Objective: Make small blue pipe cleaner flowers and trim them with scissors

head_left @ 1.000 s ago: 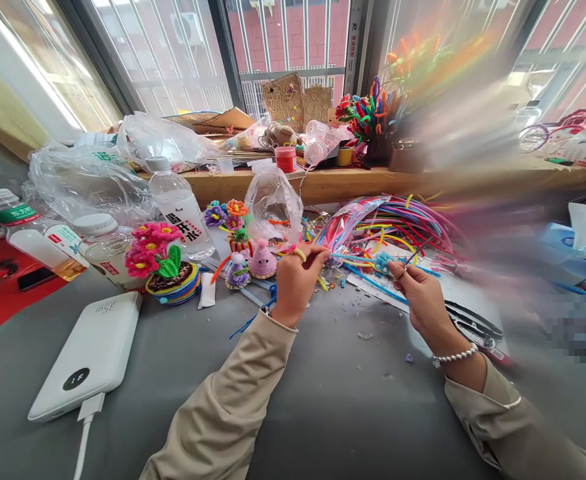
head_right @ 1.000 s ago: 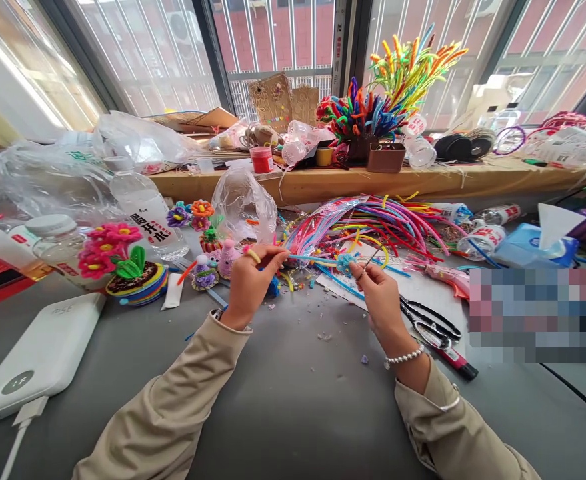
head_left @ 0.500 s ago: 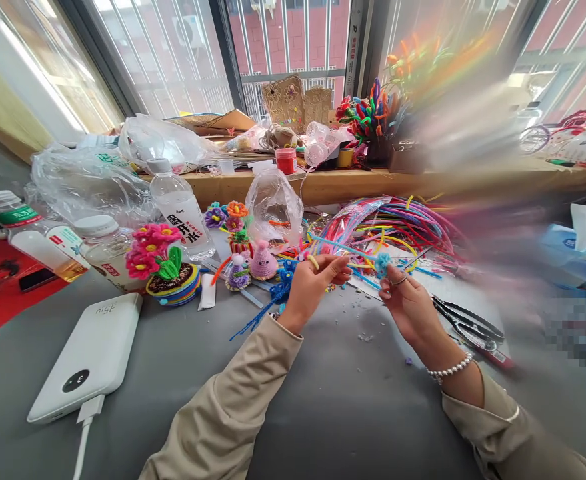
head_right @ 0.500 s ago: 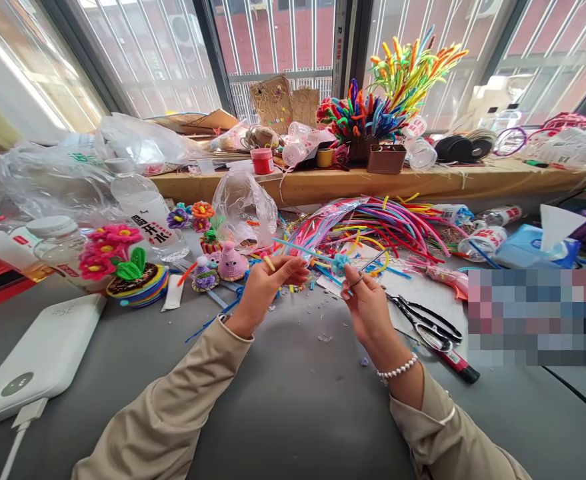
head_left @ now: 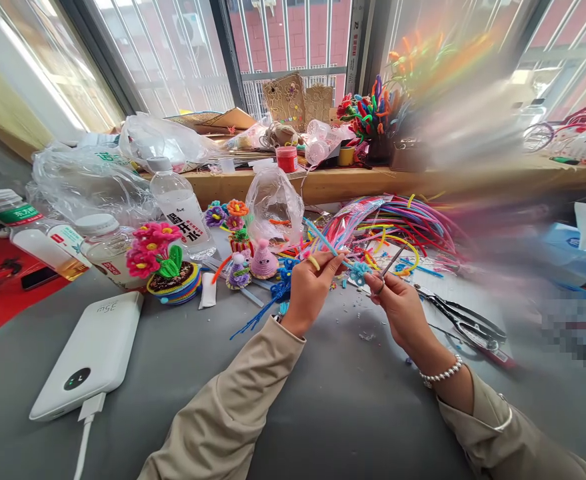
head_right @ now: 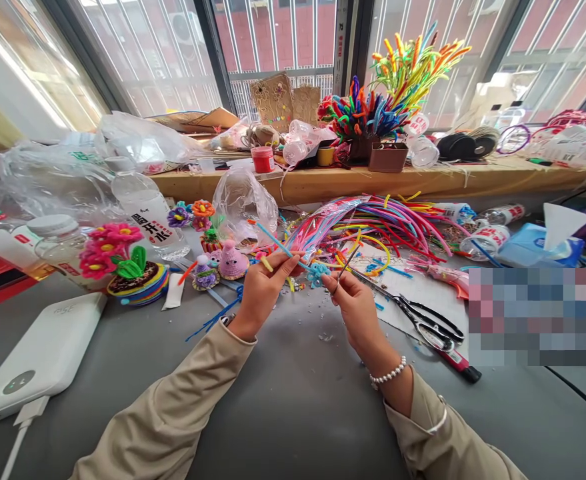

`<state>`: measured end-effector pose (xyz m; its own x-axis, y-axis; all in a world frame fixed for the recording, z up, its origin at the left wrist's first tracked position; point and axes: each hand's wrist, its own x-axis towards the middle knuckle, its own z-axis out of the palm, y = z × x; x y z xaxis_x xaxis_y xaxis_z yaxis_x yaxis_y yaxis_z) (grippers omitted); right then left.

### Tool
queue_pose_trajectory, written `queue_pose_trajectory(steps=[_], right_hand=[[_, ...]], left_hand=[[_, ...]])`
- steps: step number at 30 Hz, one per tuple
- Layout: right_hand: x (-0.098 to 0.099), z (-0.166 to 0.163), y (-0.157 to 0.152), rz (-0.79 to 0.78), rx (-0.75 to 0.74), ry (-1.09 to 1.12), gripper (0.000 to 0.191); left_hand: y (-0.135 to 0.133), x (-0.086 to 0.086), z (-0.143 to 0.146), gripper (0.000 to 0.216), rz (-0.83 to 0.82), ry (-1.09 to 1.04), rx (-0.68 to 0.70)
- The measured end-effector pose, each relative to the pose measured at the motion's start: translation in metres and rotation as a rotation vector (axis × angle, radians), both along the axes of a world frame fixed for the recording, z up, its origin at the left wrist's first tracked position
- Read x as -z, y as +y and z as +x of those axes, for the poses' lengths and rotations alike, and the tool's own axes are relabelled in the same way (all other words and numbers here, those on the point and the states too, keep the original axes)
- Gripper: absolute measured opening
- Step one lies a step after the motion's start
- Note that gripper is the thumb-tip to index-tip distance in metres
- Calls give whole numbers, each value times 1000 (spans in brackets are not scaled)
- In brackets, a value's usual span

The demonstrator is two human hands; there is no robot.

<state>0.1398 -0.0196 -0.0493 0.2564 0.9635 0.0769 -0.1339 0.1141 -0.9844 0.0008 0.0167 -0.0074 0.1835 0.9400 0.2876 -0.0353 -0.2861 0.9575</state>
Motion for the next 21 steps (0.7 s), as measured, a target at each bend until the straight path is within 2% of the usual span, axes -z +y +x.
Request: queue_pose_trajectory(steps=[5,10,13,15,21], right_hand=[[-3,0,-2,55,-22,-82,24],[-7,-1,-4,118,-32,-211,24],[-6,1,-5,101,-52,-248,28],[-5,2,-6,85,-98,-310,32],[-7,-2,-12,86,-345,-475,54]], left_hand=[[0,4,3,29,-191,-9,163],[-1,1,4,23,-315,-31,171],[0,-2,2,24,-371,-142,113],[0,-4,1,25,-408,-229,89],[0,-6,-2,21,-467,-384,130]])
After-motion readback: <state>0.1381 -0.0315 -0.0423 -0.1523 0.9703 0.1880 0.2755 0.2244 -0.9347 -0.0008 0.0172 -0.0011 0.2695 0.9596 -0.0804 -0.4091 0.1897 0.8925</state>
